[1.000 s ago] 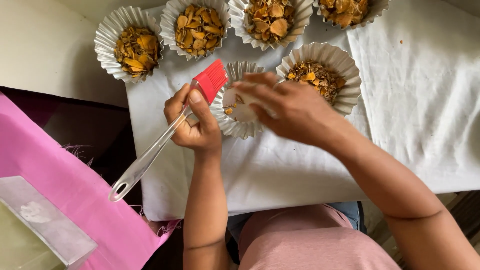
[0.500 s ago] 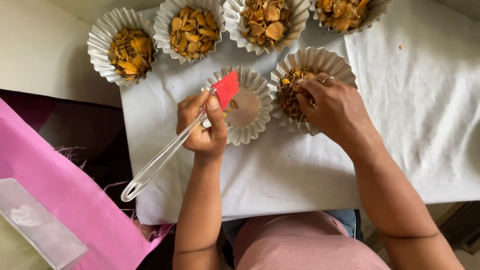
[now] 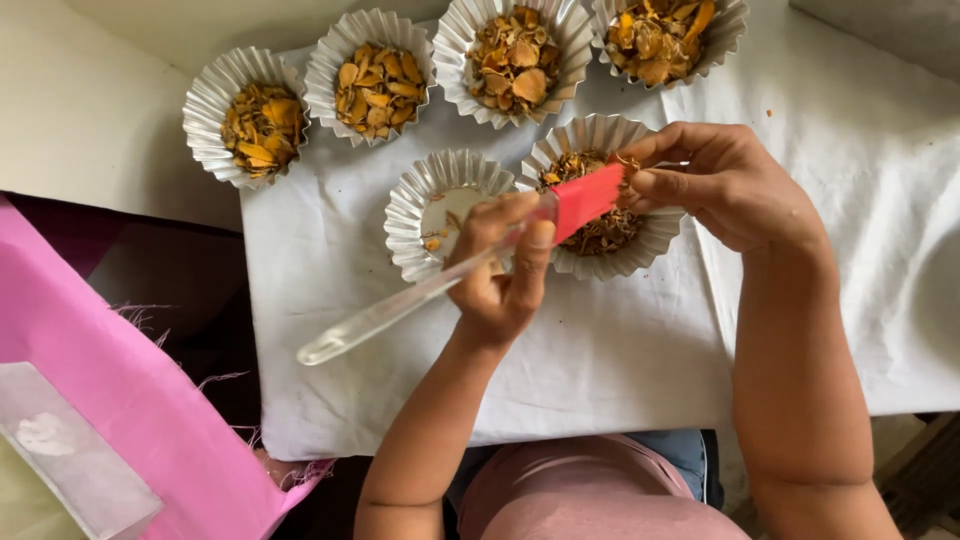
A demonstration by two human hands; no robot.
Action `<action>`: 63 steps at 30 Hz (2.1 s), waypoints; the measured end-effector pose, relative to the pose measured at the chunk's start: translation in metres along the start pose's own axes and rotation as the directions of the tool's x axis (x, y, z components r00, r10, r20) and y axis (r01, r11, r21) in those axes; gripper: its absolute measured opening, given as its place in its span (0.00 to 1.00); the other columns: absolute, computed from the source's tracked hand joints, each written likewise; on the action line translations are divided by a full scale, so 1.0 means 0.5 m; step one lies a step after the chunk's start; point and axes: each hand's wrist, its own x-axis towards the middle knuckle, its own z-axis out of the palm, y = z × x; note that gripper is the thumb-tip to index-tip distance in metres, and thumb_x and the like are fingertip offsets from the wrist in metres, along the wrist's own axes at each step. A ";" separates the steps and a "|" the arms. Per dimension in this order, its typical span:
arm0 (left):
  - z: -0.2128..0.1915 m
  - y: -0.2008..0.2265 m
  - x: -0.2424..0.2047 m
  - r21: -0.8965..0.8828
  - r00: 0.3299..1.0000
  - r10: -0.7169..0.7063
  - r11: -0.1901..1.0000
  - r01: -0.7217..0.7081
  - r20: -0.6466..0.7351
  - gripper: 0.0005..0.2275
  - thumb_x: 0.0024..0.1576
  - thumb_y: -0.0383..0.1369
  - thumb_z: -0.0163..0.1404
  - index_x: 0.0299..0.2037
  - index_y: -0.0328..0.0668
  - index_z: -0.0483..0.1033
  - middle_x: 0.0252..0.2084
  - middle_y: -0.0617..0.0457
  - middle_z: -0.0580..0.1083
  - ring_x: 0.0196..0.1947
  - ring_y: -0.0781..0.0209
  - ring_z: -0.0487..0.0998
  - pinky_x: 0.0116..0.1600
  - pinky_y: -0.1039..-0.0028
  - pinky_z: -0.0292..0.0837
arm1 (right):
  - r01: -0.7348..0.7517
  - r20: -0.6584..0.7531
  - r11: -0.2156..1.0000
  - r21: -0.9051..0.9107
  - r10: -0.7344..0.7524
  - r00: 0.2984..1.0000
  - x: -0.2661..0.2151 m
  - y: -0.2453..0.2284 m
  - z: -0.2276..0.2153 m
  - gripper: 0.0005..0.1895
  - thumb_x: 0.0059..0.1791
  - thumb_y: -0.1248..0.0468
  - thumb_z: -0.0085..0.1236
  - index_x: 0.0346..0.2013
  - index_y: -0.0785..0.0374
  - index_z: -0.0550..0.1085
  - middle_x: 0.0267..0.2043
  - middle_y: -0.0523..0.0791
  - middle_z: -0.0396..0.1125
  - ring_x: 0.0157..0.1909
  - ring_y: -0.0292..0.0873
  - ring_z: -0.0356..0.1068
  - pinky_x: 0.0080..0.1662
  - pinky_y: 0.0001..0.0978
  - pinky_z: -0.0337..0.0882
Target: Arranging tea leaves in paper liners, applying an adhesive or coating using a piping bag and a silicone brush.
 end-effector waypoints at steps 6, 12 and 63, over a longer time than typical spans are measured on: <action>-0.013 0.013 0.010 0.271 0.971 0.211 0.933 -0.235 0.114 0.08 0.66 0.28 0.51 0.51 0.32 0.72 0.44 0.42 0.76 0.42 0.44 0.81 0.51 0.62 0.82 | -0.018 0.083 0.992 0.125 0.008 0.997 0.007 0.006 0.002 0.13 0.46 0.74 0.62 0.45 0.70 0.76 0.43 0.53 0.75 0.39 0.48 0.79 0.47 0.35 0.83; -0.017 -0.003 -0.006 0.260 0.959 0.226 0.928 -0.265 0.170 0.13 0.66 0.29 0.55 0.57 0.35 0.70 0.46 0.42 0.76 0.44 0.43 0.80 0.54 0.59 0.81 | 0.008 0.166 0.996 0.087 -0.022 0.986 0.005 -0.002 0.021 0.13 0.48 0.75 0.58 0.48 0.72 0.75 0.43 0.56 0.75 0.40 0.47 0.78 0.49 0.35 0.82; -0.069 -0.026 0.035 0.403 0.957 0.179 0.912 -0.075 -0.227 0.07 0.65 0.30 0.51 0.47 0.33 0.75 0.42 0.45 0.78 0.39 0.51 0.81 0.48 0.67 0.81 | 0.261 0.250 0.011 -0.965 -0.248 0.936 -0.019 0.068 0.114 0.16 0.53 0.61 0.56 0.52 0.65 0.77 0.47 0.52 0.75 0.51 0.55 0.73 0.61 0.46 0.68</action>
